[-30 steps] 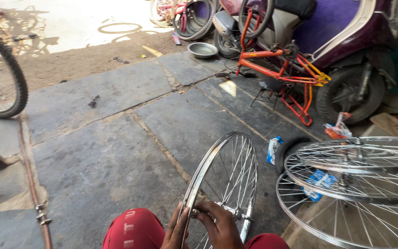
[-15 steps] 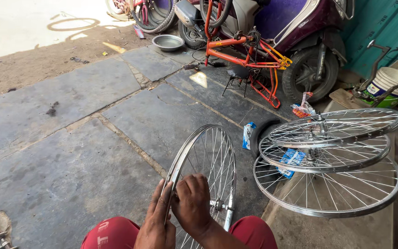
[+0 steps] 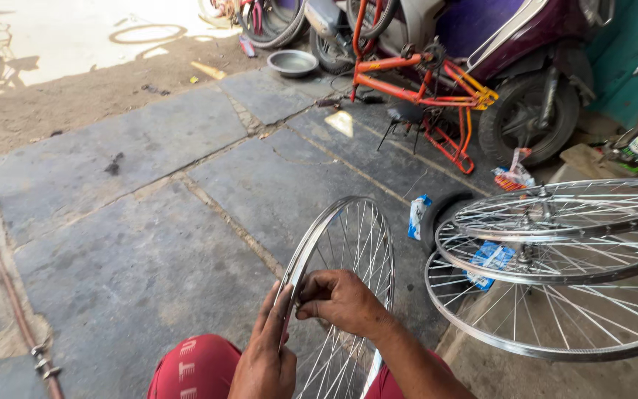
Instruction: The person sits on the floor and uses a small metal tool to scrape the rim of a bicycle wheel, then switches to a second wheel and continues scraping the rim. The person handles two bicycle wheels and a scraping tool.
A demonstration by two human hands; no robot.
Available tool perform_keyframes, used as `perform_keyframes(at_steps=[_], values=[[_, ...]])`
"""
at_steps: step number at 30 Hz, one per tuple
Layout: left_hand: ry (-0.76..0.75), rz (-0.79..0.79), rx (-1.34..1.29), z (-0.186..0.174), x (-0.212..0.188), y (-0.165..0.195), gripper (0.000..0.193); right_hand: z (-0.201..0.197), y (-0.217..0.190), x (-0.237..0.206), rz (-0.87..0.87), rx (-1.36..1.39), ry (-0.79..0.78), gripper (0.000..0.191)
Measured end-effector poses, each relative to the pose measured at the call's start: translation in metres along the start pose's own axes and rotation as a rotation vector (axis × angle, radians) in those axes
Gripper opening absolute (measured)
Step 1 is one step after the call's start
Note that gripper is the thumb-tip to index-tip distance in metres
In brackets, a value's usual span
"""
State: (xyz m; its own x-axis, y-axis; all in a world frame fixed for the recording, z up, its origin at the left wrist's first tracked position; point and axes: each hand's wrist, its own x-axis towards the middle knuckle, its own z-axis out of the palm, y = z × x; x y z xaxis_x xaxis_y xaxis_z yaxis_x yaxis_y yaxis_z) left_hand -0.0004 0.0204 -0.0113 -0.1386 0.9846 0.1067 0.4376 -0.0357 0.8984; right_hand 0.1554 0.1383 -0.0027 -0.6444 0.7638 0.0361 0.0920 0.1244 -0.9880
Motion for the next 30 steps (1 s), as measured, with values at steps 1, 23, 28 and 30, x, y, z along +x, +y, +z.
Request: perform_keyframes(at_steps=[1,23,28,30], values=[[-0.006,-0.057,0.0,-0.001,-0.001,0.002,0.103,0.013,0.004,-0.004,-0.086,-0.004,0.056,0.013],[-0.055,-0.127,0.081,0.001,0.002,0.001,0.104,0.016,0.007,-0.005,0.029,-0.037,0.165,0.026],[0.0,-0.021,0.038,-0.002,0.004,-0.003,0.103,0.031,-0.004,-0.015,-0.14,-0.369,0.255,0.028],[0.028,0.057,0.024,-0.001,0.002,-0.005,0.103,0.039,-0.005,-0.016,-0.269,-0.597,0.37,0.027]])
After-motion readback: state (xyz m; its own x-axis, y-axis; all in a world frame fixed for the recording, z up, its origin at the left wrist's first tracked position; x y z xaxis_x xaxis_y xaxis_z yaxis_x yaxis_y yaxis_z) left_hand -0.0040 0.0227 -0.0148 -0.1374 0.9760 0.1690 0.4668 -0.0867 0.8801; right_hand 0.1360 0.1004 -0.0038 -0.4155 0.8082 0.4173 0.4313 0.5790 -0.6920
